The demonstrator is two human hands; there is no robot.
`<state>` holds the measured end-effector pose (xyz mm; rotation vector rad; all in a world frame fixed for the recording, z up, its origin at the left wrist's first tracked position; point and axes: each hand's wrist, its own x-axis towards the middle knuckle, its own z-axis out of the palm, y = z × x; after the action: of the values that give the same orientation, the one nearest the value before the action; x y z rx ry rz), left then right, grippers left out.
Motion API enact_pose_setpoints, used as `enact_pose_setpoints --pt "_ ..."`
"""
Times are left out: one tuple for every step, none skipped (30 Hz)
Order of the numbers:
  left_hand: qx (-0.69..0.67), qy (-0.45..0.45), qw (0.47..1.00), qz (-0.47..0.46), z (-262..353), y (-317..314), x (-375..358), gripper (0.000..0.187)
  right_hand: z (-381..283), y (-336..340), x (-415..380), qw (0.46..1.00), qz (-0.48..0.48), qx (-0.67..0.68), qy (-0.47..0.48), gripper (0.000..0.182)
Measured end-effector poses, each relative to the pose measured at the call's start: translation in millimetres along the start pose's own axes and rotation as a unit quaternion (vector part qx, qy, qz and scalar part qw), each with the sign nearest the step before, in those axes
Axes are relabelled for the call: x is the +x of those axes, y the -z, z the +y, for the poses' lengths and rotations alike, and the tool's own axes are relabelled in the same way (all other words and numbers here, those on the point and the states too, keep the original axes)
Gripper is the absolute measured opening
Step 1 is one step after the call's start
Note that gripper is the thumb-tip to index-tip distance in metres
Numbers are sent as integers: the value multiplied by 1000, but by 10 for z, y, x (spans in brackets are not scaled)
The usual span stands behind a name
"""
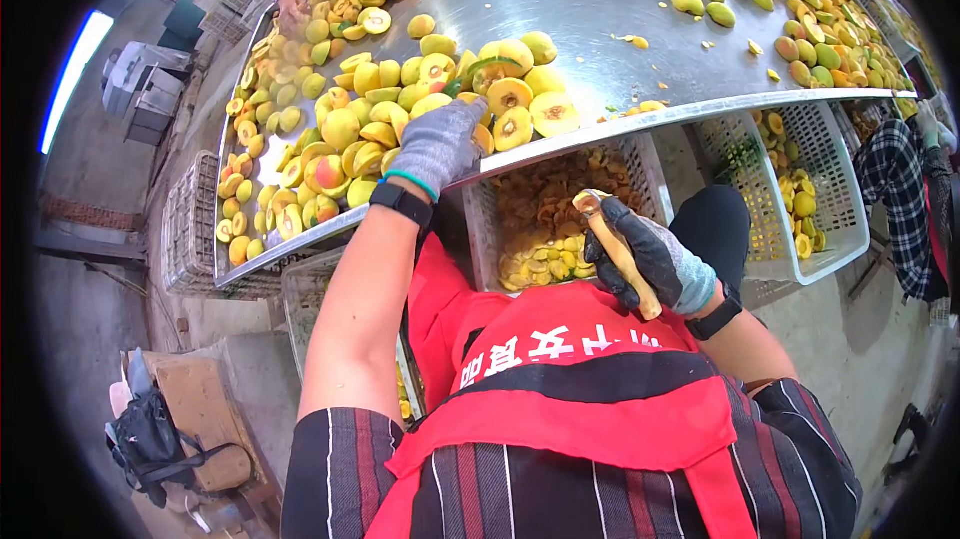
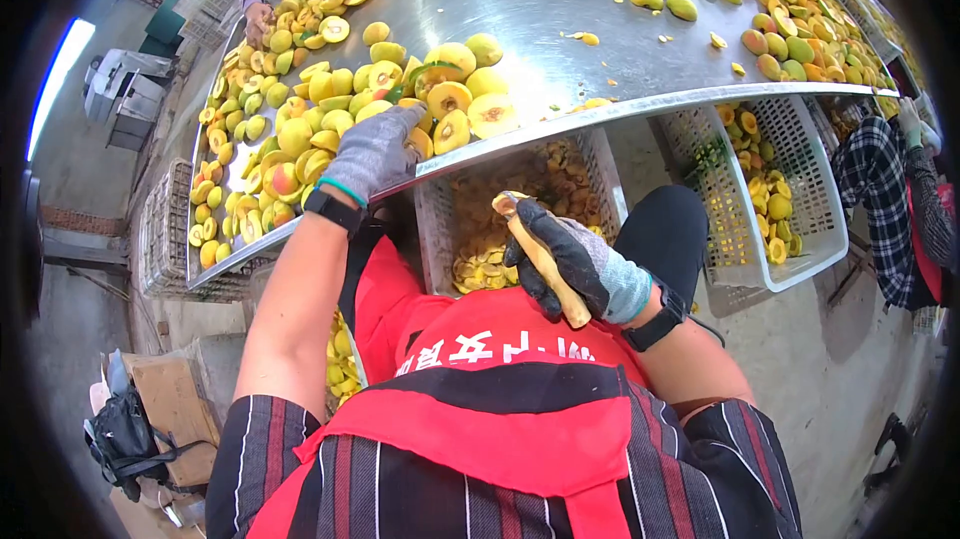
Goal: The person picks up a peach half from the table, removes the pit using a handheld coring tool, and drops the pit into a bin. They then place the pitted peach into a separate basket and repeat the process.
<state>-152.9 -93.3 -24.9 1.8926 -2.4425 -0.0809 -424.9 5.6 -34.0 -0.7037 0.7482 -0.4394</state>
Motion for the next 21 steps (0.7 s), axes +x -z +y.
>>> enact_pose_setpoints --pt "20 -1 999 -45 18 50 26 42 11 13 -6 1000 13 20 -3 58" --pt "20 -2 999 -45 46 93 44 42 19 11 -7 1000 13 21 -2 58" --pt "40 5 996 -75 83 136 66 41 24 5 -4 999 21 24 2 57" --pt "59 11 993 -105 107 162 86 40 24 0 0 999 29 27 8 56" --pt "61 9 993 -104 104 159 98 40 21 -6 12 999 30 28 11 56" --pt "65 5 993 -103 87 137 108 39 16 -18 29 1000 18 23 11 55" --pt "68 0 992 -102 72 107 115 38 8 -29 40 1000 7 19 10 55" --pt "70 -3 992 -102 56 66 107 38 -8 -44 42 1000 9 20 13 55" --pt "46 7 995 -82 45 37 84 38 -36 -64 42 1000 -5 8 27 55" --pt "23 17 998 -63 21 22 62 37 -65 -89 45 999 -19 -4 41 55" --pt "-7 52 995 -82 -21 24 37 44 -91 -119 45 999 -19 -6 36 55" --pt "-4 51 995 -82 -6 45 1 44 -88 -138 59 999 -21 -4 38 55" --pt "-29 65 995 -73 13 68 -46 47 -79 -156 78 999 -17 -8 36 55" --pt "-53 80 993 -63 23 86 -89 50 -78 -171 94 999 -15 -13 33 56" --pt "-53 67 995 -55 4 46 -119 52 -92 -186 97 999 -21 -18 32 54" --pt "-51 67 995 -54 -25 9 -157 52 -104 -200 98 999 -22 -18 34 54" --pt "-67 42 996 32 -63 -34 -207 49 -116 -214 100 998 -26 -33 36 54" --pt "-82 15 990 116 -93 -97 -249 46 -131 -226 102 998 -29 -47 39 53" --pt "-197 27 962 186 -60 -137 -305 38 -163 -239 98 997 -28 -61 44 48" --pt "-199 28 962 185 -13 -180 -404 38 -164 -250 114 997 -27 -61 41 48" --pt "-501 106 845 156 194 -80 -529 34 -162 -272 135 996 -34 -64 59 47"
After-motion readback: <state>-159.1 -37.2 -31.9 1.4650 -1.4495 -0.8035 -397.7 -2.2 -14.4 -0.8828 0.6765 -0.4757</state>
